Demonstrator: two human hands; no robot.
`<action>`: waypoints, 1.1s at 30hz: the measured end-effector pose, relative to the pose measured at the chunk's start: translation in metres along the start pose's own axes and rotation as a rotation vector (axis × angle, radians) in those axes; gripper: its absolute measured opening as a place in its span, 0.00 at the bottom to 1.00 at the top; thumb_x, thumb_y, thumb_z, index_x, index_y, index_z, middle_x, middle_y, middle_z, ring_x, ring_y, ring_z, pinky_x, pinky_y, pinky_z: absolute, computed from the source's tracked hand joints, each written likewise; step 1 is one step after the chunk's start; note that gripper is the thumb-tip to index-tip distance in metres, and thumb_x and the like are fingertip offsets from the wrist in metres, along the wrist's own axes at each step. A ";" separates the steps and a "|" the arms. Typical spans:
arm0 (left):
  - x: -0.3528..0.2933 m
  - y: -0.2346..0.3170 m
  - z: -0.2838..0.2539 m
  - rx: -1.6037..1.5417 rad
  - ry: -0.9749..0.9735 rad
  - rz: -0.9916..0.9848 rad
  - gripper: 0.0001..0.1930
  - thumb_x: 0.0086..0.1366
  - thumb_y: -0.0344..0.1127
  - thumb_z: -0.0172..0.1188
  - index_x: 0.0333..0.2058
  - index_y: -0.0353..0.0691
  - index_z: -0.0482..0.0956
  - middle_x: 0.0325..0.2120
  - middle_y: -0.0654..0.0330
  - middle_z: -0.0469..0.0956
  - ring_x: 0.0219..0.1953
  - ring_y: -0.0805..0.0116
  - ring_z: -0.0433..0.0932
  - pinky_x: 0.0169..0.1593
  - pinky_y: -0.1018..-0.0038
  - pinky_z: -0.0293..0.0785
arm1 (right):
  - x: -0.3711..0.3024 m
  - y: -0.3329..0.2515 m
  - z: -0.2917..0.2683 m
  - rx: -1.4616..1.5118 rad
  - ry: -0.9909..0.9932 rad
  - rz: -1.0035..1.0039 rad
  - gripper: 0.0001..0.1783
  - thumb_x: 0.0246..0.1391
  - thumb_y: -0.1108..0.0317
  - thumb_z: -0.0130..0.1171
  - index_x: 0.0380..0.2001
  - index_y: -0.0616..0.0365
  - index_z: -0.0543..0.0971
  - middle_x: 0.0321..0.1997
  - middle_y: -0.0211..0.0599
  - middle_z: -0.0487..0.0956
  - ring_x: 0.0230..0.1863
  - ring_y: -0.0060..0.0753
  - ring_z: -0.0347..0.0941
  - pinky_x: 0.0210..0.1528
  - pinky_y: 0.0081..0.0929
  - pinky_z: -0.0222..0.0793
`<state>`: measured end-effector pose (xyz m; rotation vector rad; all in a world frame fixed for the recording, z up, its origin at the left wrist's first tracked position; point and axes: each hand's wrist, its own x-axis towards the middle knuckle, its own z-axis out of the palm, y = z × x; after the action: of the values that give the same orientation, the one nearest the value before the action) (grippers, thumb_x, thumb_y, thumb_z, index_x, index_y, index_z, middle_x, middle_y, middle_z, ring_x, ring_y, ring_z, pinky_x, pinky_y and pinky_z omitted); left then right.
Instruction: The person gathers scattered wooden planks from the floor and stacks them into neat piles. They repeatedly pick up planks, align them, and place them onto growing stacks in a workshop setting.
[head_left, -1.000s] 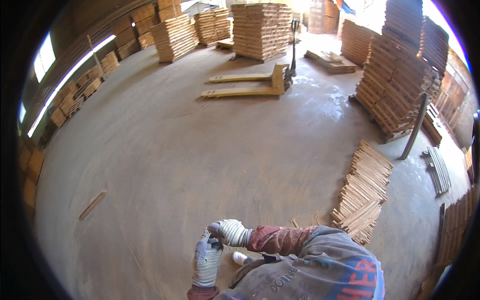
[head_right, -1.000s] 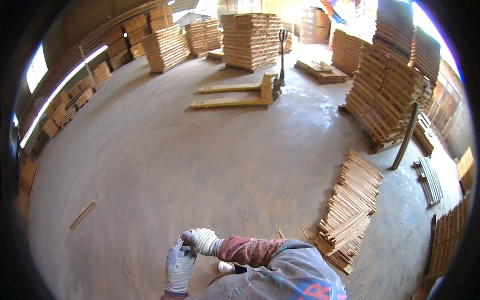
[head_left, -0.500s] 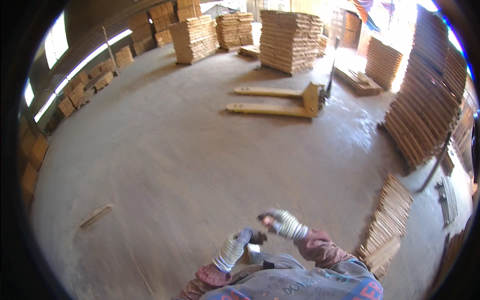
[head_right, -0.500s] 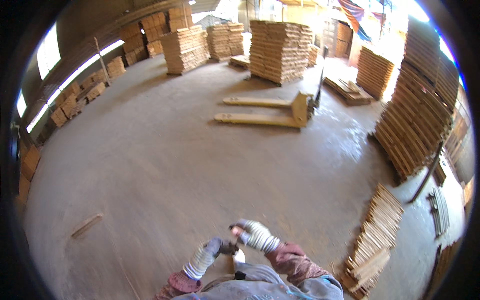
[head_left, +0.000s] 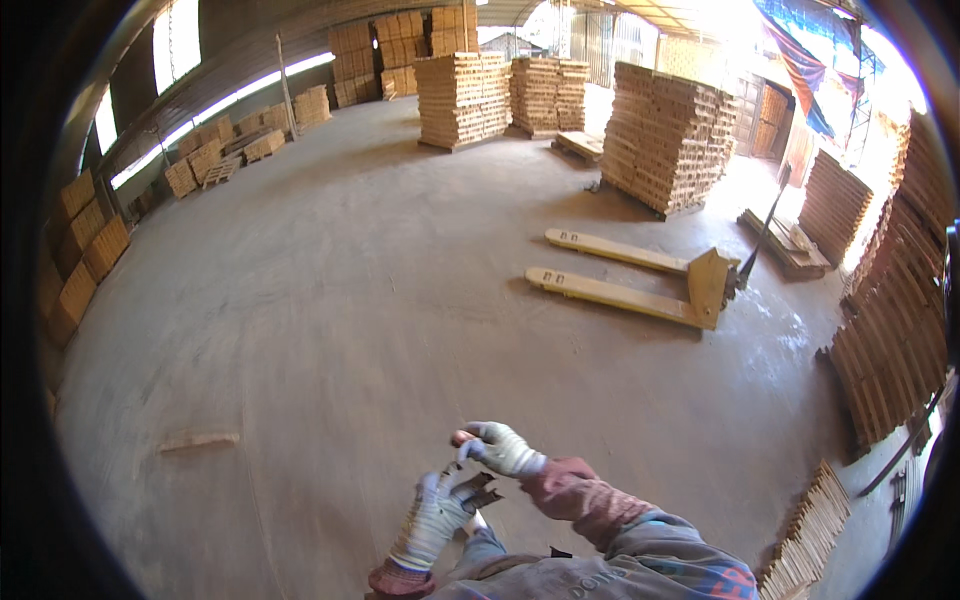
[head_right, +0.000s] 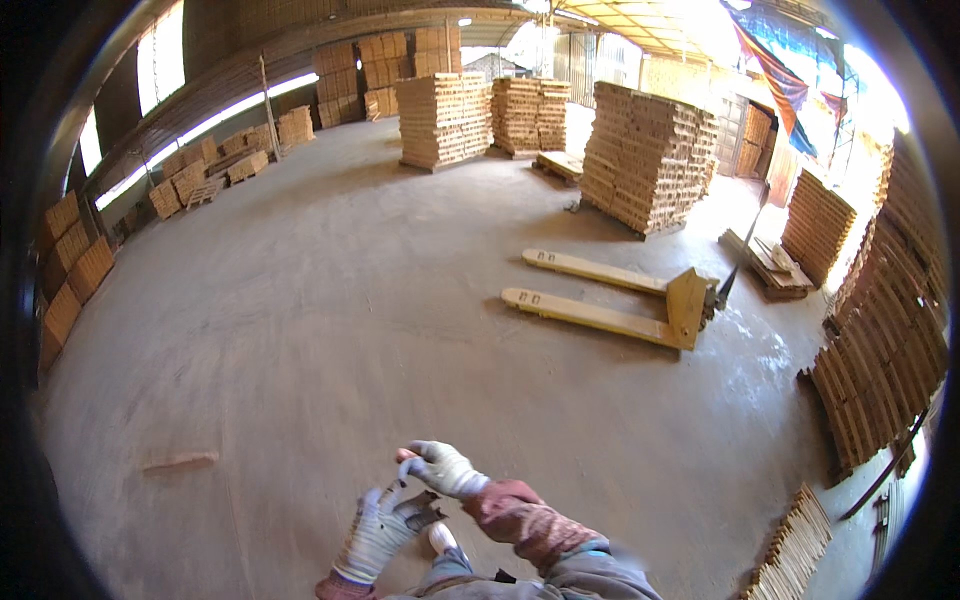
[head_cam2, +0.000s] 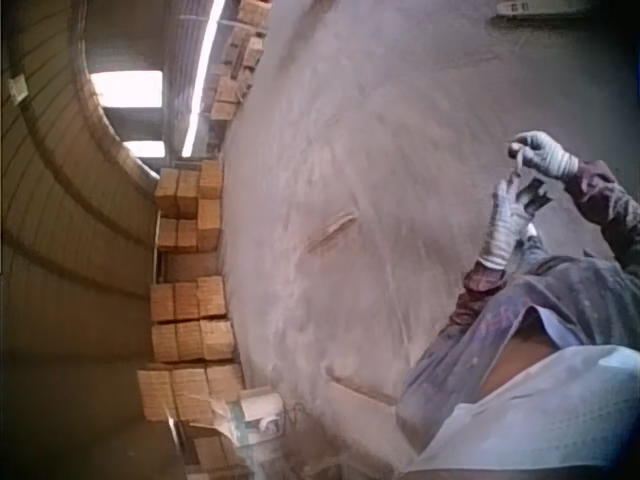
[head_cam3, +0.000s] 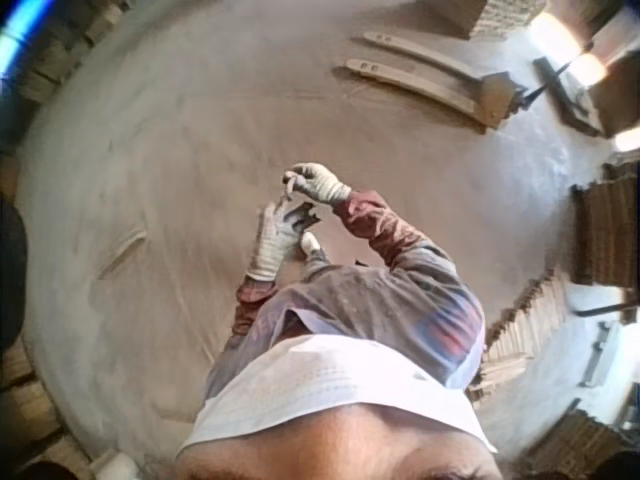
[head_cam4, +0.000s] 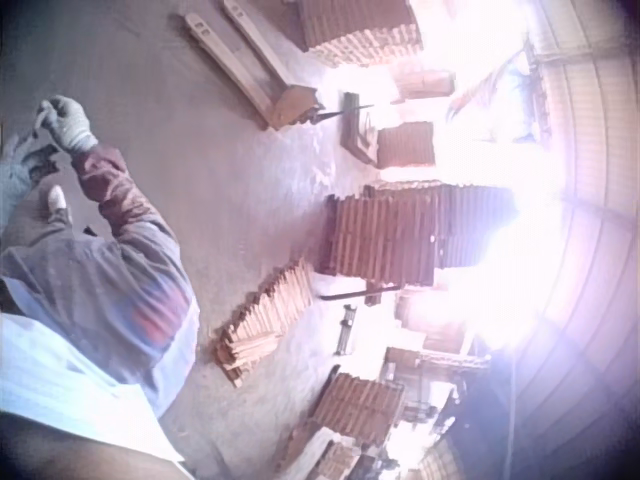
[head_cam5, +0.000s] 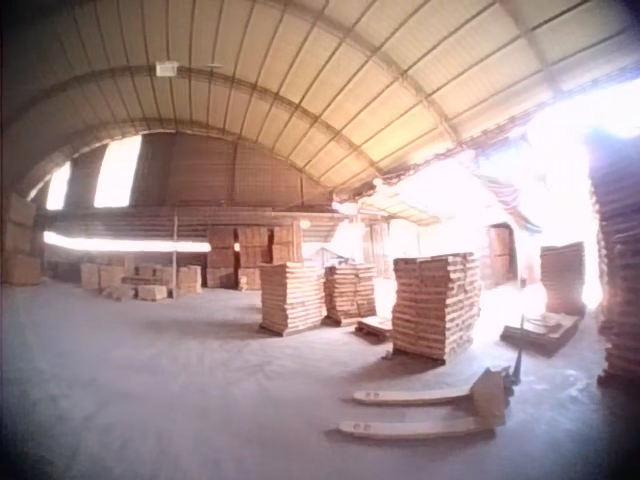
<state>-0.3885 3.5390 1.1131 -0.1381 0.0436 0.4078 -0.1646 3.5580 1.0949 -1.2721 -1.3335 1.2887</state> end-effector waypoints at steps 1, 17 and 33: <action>0.026 0.038 0.016 -0.542 0.030 -0.074 0.30 0.73 0.47 0.52 0.72 0.65 0.59 0.70 0.63 0.60 0.73 0.57 0.55 0.61 0.43 0.65 | 0.046 0.004 -0.019 0.009 -0.018 0.000 0.25 0.66 0.56 0.62 0.58 0.63 0.78 0.48 0.35 0.86 0.52 0.25 0.79 0.54 0.28 0.75; 0.651 0.461 0.099 -1.801 0.610 -0.618 0.21 0.70 0.38 0.51 0.60 0.42 0.72 0.45 0.59 0.75 0.46 0.60 0.75 0.42 0.64 0.69 | 0.541 0.055 -0.403 -0.558 0.984 0.001 0.14 0.55 0.72 0.59 0.44 0.53 0.85 0.38 0.44 0.87 0.41 0.47 0.86 0.44 0.37 0.80; 0.994 1.099 0.222 0.927 0.035 0.003 0.31 0.78 0.38 0.50 0.74 0.38 0.53 0.70 0.44 0.62 0.67 0.49 0.69 0.60 0.55 0.74 | 1.324 -0.023 -0.860 -0.692 1.102 -0.171 0.07 0.59 0.62 0.67 0.39 0.50 0.86 0.36 0.40 0.87 0.36 0.43 0.85 0.41 0.37 0.81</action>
<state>0.0888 4.9595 1.1254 0.7686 0.2611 0.3544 0.5434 4.9698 1.1103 -1.8568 -0.9934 -0.1411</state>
